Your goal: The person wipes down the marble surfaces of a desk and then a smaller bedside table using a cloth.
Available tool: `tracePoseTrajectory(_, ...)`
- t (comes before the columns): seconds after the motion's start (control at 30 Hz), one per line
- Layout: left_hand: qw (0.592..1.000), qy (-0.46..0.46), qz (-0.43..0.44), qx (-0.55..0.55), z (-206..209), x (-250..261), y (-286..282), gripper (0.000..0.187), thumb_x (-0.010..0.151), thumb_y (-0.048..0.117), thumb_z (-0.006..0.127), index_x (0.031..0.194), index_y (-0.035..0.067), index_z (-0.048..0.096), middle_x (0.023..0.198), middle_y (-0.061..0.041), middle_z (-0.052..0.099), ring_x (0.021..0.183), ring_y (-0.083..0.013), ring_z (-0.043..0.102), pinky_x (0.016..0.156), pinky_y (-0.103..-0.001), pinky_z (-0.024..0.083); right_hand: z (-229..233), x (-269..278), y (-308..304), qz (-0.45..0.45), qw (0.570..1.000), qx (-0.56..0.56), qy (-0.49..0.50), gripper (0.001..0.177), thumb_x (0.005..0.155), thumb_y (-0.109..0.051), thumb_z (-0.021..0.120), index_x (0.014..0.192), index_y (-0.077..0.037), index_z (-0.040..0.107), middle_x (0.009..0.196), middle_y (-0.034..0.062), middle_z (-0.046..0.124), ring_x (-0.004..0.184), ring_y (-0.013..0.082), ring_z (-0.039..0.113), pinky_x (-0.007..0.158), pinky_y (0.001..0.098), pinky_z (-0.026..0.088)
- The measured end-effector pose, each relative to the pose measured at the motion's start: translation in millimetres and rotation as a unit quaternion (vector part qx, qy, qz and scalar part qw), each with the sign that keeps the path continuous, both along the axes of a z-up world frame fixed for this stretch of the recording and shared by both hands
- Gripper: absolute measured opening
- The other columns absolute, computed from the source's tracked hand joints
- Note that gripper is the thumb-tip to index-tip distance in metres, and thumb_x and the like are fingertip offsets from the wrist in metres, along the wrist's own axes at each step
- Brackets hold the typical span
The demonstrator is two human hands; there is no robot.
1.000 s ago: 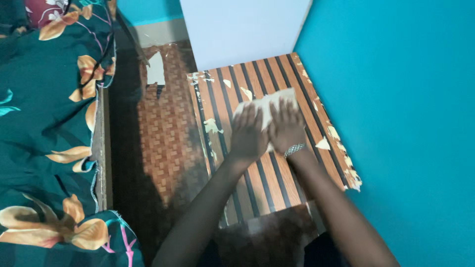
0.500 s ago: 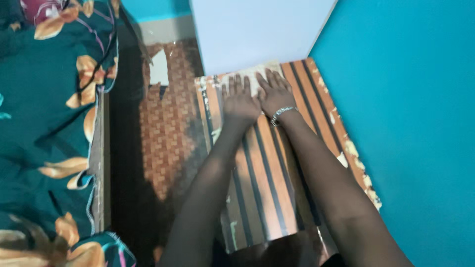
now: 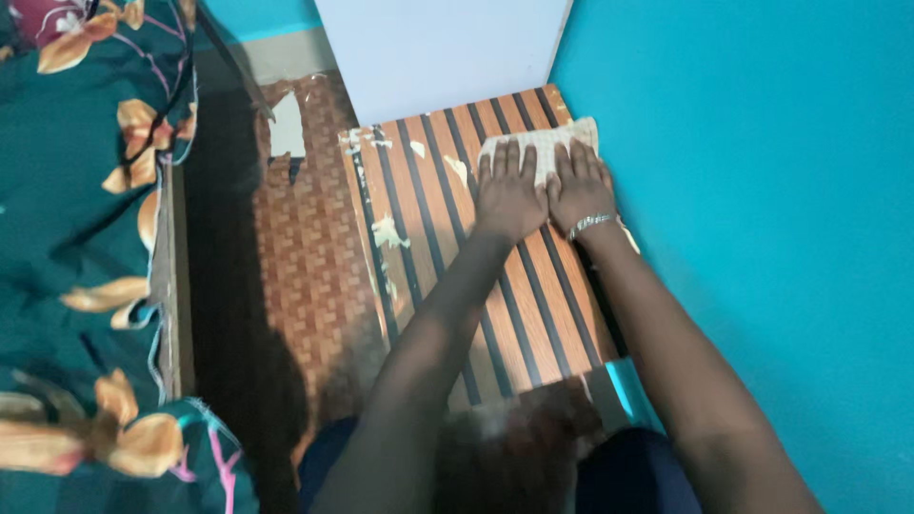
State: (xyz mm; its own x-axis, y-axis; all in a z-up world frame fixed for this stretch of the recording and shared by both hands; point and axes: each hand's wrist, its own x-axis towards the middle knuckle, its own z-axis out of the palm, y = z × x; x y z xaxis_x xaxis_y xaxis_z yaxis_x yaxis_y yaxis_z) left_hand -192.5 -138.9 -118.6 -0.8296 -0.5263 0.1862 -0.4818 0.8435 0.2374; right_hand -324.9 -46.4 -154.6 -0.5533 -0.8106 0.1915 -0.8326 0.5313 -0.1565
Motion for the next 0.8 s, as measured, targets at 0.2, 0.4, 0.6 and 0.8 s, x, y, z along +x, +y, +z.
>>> tracePoseTrajectory(0.2,0.994,0.113,-0.011,0.009,-18,84,78,0.066,0.102,0.044,0.043,0.153,0.003,0.044,0.162,-0.025,0.037,0.156,-0.0373,0.028,0.129,-0.054,0.015,-8,84,79,-0.014,0.999,0.012,0.037,0.068,0.105,-0.039,0.034,0.162,-0.002,0.028,0.168,0.0252,0.022,0.156,0.0395,0.019,0.124,0.0545,0.014)
tracePoseTrajectory(0.4,0.990,0.121,0.052,-0.050,-33,211,56,0.069,0.098,0.038,0.051,0.152,-0.005,0.044,0.157,-0.032,0.038,0.150,-0.0453,0.030,0.122,-0.061,0.018,-13,199,38,0.086,0.995,0.030,0.028,0.068,0.102,-0.040,0.039,0.158,-0.003,0.031,0.166,0.0235,0.022,0.154,0.0376,0.019,0.123,0.0537,0.014)
tracePoseTrajectory(0.6,0.987,0.039,0.153,-0.031,-20,262,105,0.069,0.102,0.038,0.046,0.154,-0.005,0.037,0.162,-0.032,0.031,0.152,-0.0474,0.024,0.123,-0.059,0.012,17,255,61,0.177,0.984,-0.027,0.025,0.065,0.099,-0.035,0.048,0.156,-0.005,0.038,0.163,0.0234,0.033,0.154,0.0367,0.027,0.123,0.0532,0.020)
tracePoseTrajectory(0.8,0.971,0.206,0.077,-0.093,-40,179,203,0.071,0.105,0.045,0.040,0.157,-0.003,0.039,0.164,-0.028,0.030,0.155,-0.0406,0.024,0.127,-0.057,0.008,5,187,194,0.098,0.991,-0.035,0.079,0.065,0.098,-0.034,0.053,0.155,-0.004,0.042,0.159,0.0243,0.040,0.148,0.0378,0.037,0.121,0.0543,0.024)
